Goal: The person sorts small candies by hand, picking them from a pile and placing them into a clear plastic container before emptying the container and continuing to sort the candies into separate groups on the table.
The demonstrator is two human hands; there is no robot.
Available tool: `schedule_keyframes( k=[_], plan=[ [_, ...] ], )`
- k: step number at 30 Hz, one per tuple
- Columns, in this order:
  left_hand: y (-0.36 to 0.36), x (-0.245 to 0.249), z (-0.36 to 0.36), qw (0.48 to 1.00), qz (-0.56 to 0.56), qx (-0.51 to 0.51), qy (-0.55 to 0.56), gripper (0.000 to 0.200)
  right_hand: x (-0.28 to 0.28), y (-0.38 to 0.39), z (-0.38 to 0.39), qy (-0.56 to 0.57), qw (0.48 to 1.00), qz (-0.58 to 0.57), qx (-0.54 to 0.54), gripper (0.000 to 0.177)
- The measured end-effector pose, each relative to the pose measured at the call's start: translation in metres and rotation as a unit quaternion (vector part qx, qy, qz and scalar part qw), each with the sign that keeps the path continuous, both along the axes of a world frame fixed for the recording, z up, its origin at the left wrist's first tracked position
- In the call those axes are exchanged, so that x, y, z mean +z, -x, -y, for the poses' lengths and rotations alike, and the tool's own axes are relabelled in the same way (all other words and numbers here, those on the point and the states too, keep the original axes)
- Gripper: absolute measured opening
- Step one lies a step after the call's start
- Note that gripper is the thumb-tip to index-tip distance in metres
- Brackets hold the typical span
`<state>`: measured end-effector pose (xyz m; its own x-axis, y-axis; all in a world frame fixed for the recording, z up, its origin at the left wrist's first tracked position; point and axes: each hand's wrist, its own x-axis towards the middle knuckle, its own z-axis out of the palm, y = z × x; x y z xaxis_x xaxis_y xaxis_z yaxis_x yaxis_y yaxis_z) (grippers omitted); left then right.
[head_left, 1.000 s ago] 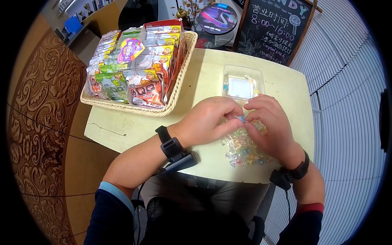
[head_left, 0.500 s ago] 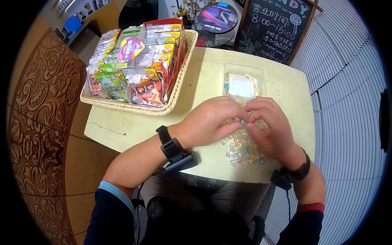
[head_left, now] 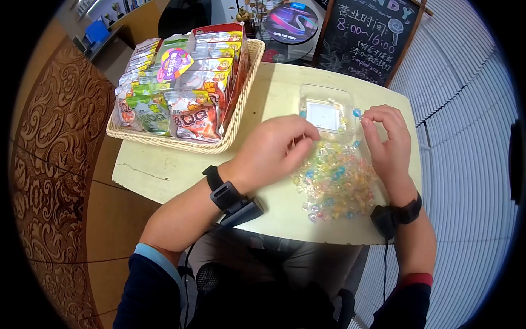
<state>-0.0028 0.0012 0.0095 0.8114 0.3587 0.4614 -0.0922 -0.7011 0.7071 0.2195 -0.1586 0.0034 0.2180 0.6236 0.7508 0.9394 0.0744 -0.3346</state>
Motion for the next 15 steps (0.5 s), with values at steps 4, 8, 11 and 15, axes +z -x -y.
schedule_keyframes(
  k=[4,8,11,15],
  plan=[
    [-0.006,-0.017,-0.002,0.989,-0.067,-0.09,-0.094,0.024,-0.01,-0.004,-0.004,-0.001,1.0,-0.013,0.0,0.007],
    [-0.009,-0.021,0.001,0.98,-0.07,-0.138,-0.124,0.029,-0.014,-0.002,-0.009,0.007,0.999,-0.038,0.009,0.007],
    [-0.008,-0.016,0.002,0.977,-0.111,-0.146,-0.105,0.032,-0.013,0.0,-0.013,0.003,0.999,-0.048,0.008,0.008],
    [-0.006,-0.009,0.002,0.973,-0.151,-0.151,-0.084,0.033,-0.013,0.003,-0.011,0.016,0.998,-0.049,0.024,0.012]
  ],
)
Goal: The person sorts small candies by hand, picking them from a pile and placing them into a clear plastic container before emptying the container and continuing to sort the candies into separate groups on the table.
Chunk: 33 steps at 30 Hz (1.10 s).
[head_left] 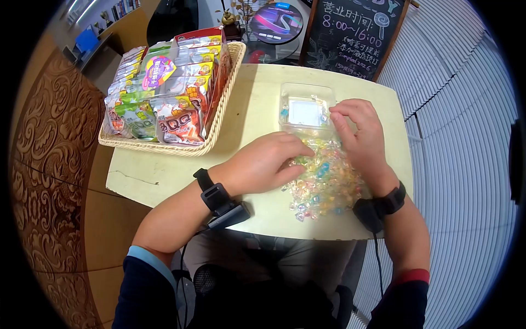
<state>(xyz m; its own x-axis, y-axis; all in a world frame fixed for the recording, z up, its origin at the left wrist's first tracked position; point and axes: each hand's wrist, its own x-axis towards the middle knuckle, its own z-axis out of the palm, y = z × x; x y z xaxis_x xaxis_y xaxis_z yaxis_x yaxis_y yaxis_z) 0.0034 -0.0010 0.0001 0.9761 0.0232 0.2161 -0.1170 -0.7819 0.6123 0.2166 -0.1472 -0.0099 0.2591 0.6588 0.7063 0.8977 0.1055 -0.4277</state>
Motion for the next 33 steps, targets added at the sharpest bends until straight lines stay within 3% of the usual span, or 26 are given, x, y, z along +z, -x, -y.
schedule_keyframes(
  k=[2,8,17,21,23,33],
  plan=[
    [0.001,-0.001,0.001,0.998,0.059,-0.017,0.011,0.036,0.001,0.002,0.003,0.003,1.0,0.001,0.003,0.014],
    [0.0,-0.005,-0.004,0.998,0.041,-0.046,0.011,0.031,0.011,0.007,0.013,0.032,0.996,0.058,0.052,0.017],
    [0.001,-0.005,-0.005,0.997,0.078,-0.009,-0.004,0.016,0.016,-0.008,0.016,-0.015,0.999,0.049,-0.013,0.02],
    [0.002,0.002,-0.003,0.994,0.102,0.025,0.028,0.013,0.027,0.015,0.024,0.01,0.994,0.031,0.101,0.022],
    [0.005,0.004,0.001,0.981,0.093,0.088,0.144,0.011,0.028,0.023,0.023,0.034,0.987,0.042,0.154,0.026],
    [0.004,0.002,-0.001,0.979,0.176,0.073,0.069,0.013,0.025,0.03,0.021,0.069,0.984,0.025,0.162,0.03]
  ],
)
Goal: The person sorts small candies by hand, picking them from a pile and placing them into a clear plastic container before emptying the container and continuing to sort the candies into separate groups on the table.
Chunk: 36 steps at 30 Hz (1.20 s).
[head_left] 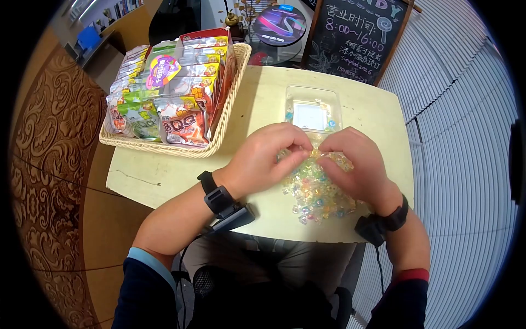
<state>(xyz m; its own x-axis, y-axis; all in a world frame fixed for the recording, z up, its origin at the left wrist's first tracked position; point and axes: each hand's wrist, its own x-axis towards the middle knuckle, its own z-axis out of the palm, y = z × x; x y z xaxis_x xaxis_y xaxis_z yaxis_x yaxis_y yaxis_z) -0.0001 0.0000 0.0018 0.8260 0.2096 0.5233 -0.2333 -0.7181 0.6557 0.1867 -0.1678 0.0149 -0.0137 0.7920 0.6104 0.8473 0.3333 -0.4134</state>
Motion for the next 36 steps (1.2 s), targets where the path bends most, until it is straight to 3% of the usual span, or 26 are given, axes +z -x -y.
schedule_keyframes(
  k=[5,17,20,25,27,30,36],
  plan=[
    [0.002,0.005,0.007,0.999,-0.015,-0.016,0.049,0.016,-0.003,0.002,-0.002,-0.009,1.0,0.006,0.009,0.019],
    [0.0,0.0,0.002,0.999,0.022,-0.031,-0.01,0.016,0.0,0.01,0.001,-0.019,1.0,0.005,-0.021,0.017],
    [-0.002,0.0,0.003,0.999,0.053,0.001,-0.002,0.021,-0.003,0.004,-0.002,-0.104,0.99,-0.005,-0.1,0.015],
    [-0.002,-0.001,0.0,0.989,0.09,0.105,-0.043,0.025,-0.008,-0.011,-0.006,-0.111,0.979,-0.052,-0.163,0.014],
    [0.0,-0.002,-0.003,0.992,0.058,0.097,-0.05,0.032,-0.011,-0.014,-0.009,-0.086,0.979,-0.076,-0.168,0.015],
    [-0.001,-0.004,-0.003,0.982,-0.014,0.178,-0.061,0.045,-0.012,-0.017,-0.011,-0.055,0.981,-0.079,-0.167,0.017],
    [-0.005,-0.018,-0.014,0.978,-0.053,0.188,-0.074,0.035,-0.01,-0.035,-0.007,-0.067,0.988,-0.02,-0.139,0.016]
  ],
)
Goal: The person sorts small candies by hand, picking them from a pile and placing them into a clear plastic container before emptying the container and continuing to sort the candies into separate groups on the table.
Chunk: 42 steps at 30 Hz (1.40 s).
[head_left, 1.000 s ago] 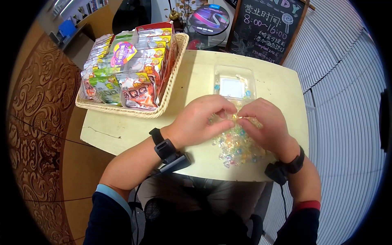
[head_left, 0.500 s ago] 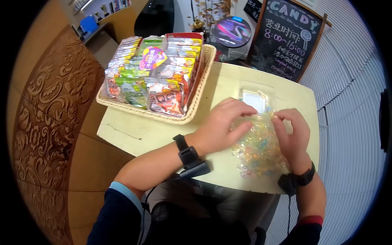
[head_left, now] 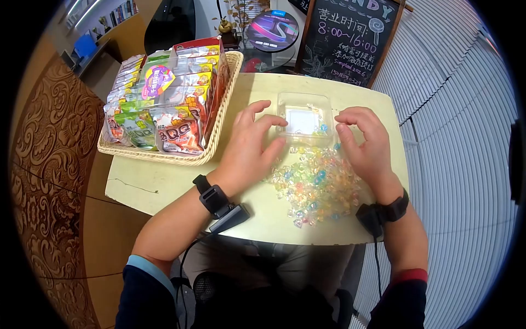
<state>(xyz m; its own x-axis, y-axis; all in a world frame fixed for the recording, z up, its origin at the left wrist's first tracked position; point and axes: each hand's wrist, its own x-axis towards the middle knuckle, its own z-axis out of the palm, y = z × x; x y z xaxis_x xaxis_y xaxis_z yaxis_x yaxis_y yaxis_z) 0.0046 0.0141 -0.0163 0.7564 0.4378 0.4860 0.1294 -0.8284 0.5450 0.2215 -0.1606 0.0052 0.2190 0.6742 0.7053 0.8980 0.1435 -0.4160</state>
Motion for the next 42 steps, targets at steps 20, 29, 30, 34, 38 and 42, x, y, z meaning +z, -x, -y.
schedule_keyframes(
  k=[20,29,30,34,38,42],
  plan=[
    [-0.003,0.001,-0.004,0.992,0.083,0.066,0.062,0.019,0.002,-0.023,0.009,0.28,0.959,-0.028,0.029,0.02],
    [0.002,-0.003,0.019,0.988,-0.04,-0.145,0.038,0.05,0.0,-0.024,0.009,0.239,0.97,-0.026,0.016,0.016],
    [0.002,-0.005,0.022,0.985,-0.051,-0.161,0.041,0.057,-0.002,-0.025,0.009,0.24,0.97,-0.027,0.015,0.016],
    [0.002,-0.007,0.021,0.968,-0.096,-0.222,0.067,0.084,-0.004,-0.015,0.005,0.232,0.972,-0.022,0.036,0.017],
    [0.002,-0.005,0.022,0.946,-0.094,-0.274,0.145,0.093,-0.009,-0.011,0.003,0.214,0.971,-0.049,0.09,0.018],
    [0.002,-0.003,0.017,0.948,-0.084,-0.264,0.156,0.094,0.0,-0.011,0.005,0.252,0.964,-0.07,0.039,0.018]
  ],
)
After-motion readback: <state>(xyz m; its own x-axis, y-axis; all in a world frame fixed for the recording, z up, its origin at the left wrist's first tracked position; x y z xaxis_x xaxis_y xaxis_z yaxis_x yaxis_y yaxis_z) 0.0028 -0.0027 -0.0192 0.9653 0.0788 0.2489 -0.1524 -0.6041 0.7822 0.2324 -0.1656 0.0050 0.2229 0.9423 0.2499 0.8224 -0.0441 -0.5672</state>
